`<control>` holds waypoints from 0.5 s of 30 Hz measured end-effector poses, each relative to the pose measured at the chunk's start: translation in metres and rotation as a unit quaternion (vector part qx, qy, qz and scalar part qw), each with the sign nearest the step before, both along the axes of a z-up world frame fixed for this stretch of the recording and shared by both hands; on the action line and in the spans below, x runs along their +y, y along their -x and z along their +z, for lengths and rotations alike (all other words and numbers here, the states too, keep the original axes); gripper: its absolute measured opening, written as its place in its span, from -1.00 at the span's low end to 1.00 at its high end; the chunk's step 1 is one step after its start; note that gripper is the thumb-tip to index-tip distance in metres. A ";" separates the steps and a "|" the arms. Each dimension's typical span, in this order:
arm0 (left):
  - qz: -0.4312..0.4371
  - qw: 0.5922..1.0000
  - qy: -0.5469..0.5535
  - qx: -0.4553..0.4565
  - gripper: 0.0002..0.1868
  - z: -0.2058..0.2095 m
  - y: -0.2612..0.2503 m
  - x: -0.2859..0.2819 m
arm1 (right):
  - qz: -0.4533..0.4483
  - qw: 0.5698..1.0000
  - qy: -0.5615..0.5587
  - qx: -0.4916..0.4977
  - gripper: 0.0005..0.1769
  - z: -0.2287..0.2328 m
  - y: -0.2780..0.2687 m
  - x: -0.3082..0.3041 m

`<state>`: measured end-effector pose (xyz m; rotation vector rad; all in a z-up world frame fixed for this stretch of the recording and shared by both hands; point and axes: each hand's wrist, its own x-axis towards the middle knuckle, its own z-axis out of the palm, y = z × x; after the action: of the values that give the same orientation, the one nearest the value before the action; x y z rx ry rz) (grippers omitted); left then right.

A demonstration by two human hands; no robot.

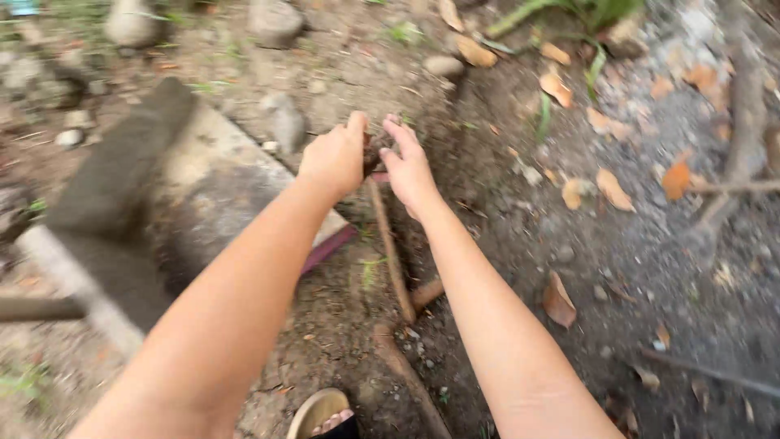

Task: Cleaning up leaves and dirt from a table and the ground into a dustpan.

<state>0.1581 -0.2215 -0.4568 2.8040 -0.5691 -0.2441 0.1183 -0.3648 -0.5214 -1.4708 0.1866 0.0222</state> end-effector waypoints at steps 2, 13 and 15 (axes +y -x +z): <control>0.053 0.999 -0.012 -0.002 -0.51 0.032 -0.005 0.059 | 0.049 0.998 -0.040 -0.008 -0.44 0.027 -0.015 0.060; 0.320 0.943 -0.036 0.083 -0.13 0.059 0.066 0.232 | 0.354 0.926 0.131 0.005 -0.52 0.043 -0.008 0.225; 0.310 0.948 -0.033 0.065 -0.15 0.045 0.068 0.228 | 0.327 0.939 0.109 -0.005 -0.59 0.034 -0.011 0.223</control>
<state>0.0903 0.0063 -0.4117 2.8314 0.3639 -0.3112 0.1294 -0.1422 -0.4876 -1.6970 -0.3264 0.5486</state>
